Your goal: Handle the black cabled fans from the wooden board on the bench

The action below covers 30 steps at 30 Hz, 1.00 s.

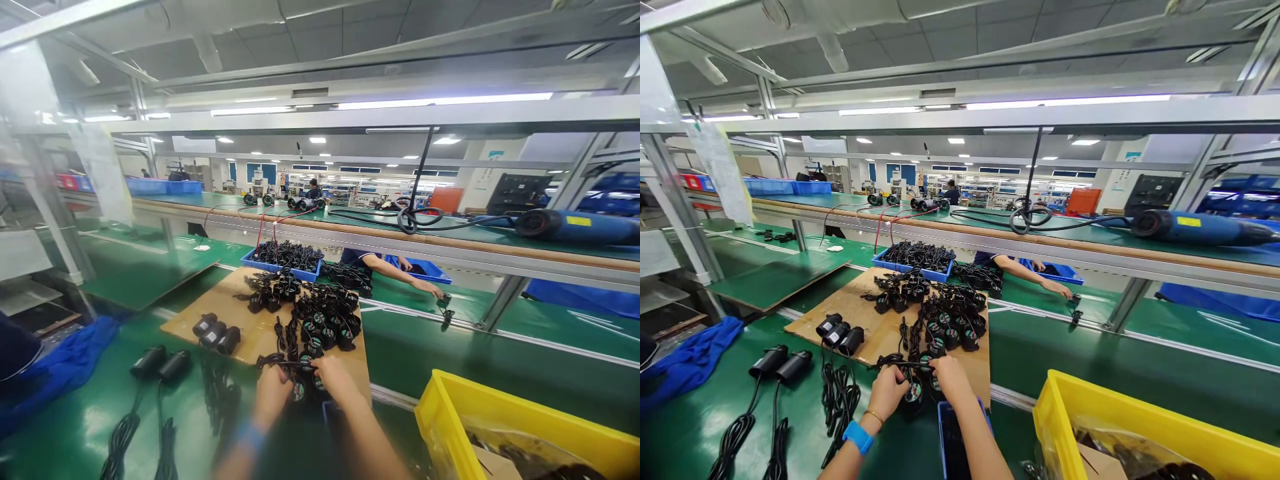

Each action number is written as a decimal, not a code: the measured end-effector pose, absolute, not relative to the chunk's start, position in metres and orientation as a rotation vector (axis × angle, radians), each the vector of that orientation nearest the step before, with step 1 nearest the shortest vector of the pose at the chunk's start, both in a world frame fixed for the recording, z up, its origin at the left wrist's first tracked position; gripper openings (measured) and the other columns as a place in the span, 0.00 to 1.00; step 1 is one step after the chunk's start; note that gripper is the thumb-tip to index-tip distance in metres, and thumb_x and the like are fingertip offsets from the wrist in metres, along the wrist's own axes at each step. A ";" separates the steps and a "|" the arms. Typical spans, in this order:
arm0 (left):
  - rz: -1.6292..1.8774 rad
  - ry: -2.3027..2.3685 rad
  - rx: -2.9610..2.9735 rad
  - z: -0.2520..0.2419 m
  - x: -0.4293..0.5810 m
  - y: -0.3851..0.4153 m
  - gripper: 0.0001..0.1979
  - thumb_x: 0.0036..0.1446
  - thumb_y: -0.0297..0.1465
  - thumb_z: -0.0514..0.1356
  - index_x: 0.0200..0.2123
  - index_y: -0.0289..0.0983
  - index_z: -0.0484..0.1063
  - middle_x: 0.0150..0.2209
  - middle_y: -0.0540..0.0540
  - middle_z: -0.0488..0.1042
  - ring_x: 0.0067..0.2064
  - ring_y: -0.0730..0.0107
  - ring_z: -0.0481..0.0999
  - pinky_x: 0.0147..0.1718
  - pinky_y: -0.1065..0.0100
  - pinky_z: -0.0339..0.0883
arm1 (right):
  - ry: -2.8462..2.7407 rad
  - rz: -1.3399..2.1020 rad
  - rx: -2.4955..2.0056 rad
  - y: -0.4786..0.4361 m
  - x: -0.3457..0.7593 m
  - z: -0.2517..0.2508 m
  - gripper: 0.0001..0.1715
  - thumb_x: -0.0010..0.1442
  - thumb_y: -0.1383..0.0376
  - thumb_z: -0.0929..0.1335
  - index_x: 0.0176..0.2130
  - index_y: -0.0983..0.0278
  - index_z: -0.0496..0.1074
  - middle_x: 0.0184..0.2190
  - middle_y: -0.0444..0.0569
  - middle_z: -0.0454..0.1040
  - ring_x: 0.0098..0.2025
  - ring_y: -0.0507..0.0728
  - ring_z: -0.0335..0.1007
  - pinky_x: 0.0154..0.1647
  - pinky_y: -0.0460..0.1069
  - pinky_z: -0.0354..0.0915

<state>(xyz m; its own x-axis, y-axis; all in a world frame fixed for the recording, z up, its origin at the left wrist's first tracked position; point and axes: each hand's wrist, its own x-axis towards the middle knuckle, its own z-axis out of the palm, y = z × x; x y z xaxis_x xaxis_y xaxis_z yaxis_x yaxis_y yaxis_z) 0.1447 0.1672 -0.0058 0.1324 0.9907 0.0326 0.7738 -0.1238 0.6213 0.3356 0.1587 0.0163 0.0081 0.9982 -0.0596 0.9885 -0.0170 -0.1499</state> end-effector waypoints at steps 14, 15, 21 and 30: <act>0.514 1.680 1.833 -0.014 0.088 0.062 0.05 0.56 0.27 0.61 0.38 0.39 0.71 0.47 0.42 0.73 0.45 0.60 0.79 0.45 0.66 0.67 | -2.044 0.442 -2.269 0.059 0.261 0.012 0.22 0.60 0.74 0.64 0.52 0.63 0.76 0.45 0.55 0.81 0.49 0.62 0.79 0.48 0.53 0.72; 0.539 1.649 1.829 -0.013 0.084 0.057 0.06 0.58 0.30 0.61 0.40 0.39 0.70 0.47 0.43 0.73 0.46 0.60 0.78 0.46 0.65 0.67 | -2.011 0.448 -2.257 0.051 0.261 0.017 0.25 0.60 0.74 0.63 0.56 0.63 0.73 0.48 0.54 0.80 0.51 0.63 0.78 0.50 0.54 0.72; 0.813 1.398 1.961 0.010 0.066 0.035 0.03 0.60 0.31 0.58 0.38 0.41 0.71 0.52 0.38 0.73 0.56 0.49 0.73 0.56 0.53 0.66 | -1.652 0.313 -2.214 -0.015 0.304 0.033 0.22 0.70 0.57 0.57 0.56 0.57 0.71 0.58 0.47 0.75 0.58 0.56 0.73 0.60 0.53 0.68; 0.230 1.009 2.784 -0.045 0.142 -0.010 0.20 0.62 0.20 0.55 0.56 0.33 0.75 0.61 0.34 0.74 0.60 0.46 0.74 0.56 0.46 0.71 | -1.386 -0.046 -2.092 -0.132 0.341 -0.023 0.21 0.68 0.53 0.61 0.41 0.57 0.79 0.37 0.46 0.84 0.37 0.53 0.82 0.34 0.43 0.73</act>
